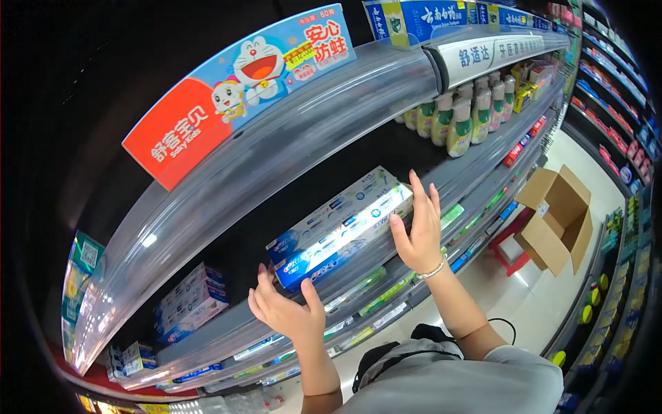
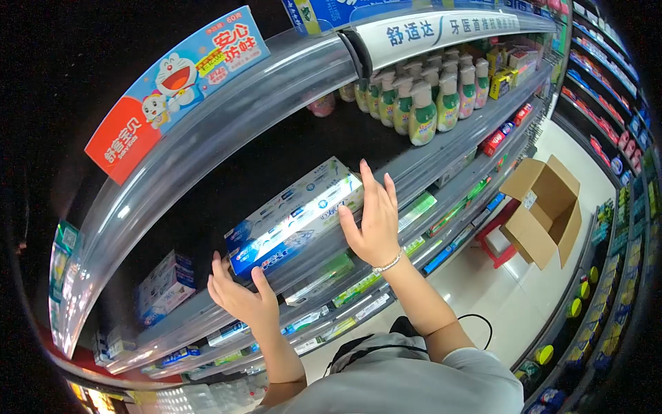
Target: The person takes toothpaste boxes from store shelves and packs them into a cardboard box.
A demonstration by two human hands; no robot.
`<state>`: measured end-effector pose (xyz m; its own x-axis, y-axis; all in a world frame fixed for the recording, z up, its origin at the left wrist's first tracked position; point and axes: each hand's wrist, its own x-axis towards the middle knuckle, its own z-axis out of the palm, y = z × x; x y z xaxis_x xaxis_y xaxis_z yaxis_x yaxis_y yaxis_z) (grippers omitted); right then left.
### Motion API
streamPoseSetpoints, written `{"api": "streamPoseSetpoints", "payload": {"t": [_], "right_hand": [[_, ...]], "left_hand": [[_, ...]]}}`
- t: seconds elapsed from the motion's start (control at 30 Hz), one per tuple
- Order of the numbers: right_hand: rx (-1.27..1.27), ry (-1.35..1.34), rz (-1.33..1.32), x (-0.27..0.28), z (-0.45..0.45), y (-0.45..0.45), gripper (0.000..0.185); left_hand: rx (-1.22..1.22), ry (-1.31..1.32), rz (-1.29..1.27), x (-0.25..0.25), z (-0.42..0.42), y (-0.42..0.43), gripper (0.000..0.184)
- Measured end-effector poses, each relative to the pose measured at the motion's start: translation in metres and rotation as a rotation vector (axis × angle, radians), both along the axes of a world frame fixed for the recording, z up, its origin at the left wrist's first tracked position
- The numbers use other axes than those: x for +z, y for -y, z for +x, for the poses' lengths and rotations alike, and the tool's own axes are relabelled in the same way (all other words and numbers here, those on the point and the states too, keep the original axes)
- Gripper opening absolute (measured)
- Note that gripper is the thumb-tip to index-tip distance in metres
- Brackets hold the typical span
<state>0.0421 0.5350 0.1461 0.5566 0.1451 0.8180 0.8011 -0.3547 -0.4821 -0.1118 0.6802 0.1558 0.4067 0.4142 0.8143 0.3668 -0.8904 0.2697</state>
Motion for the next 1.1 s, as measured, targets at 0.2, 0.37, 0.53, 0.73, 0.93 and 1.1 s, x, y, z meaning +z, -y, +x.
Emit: {"api": "streamPoseSetpoints", "payload": {"t": [0.2,0.37,0.53,0.73,0.93,1.1], "right_hand": [[0.165,0.094,0.264,-0.008,-0.012,0.029,0.043],[0.014,0.020,-0.053,-0.028,-0.061,0.104,0.038],[-0.189,-0.242,-0.246,-0.076,-0.133,0.201,0.024],[-0.547,-0.403,-0.095,-0.111,-0.205,0.311,0.017],[-0.675,-0.460,-0.012,-0.143,-0.243,0.420,0.014],[-0.712,-0.551,-0.055,-0.142,-0.253,0.492,0.012]], "left_hand": [[-0.151,0.138,-0.062,0.001,-0.011,-0.001,0.063],[-0.741,1.015,-0.363,-0.017,-0.017,0.010,0.038],[-1.004,0.651,-0.518,-0.038,0.002,0.084,0.022],[-1.483,-0.266,-0.761,-0.073,0.025,0.209,0.025],[-1.442,-1.532,0.378,-0.108,0.037,0.353,0.042],[-1.730,-1.285,0.130,-0.103,0.035,0.445,0.041]]}}
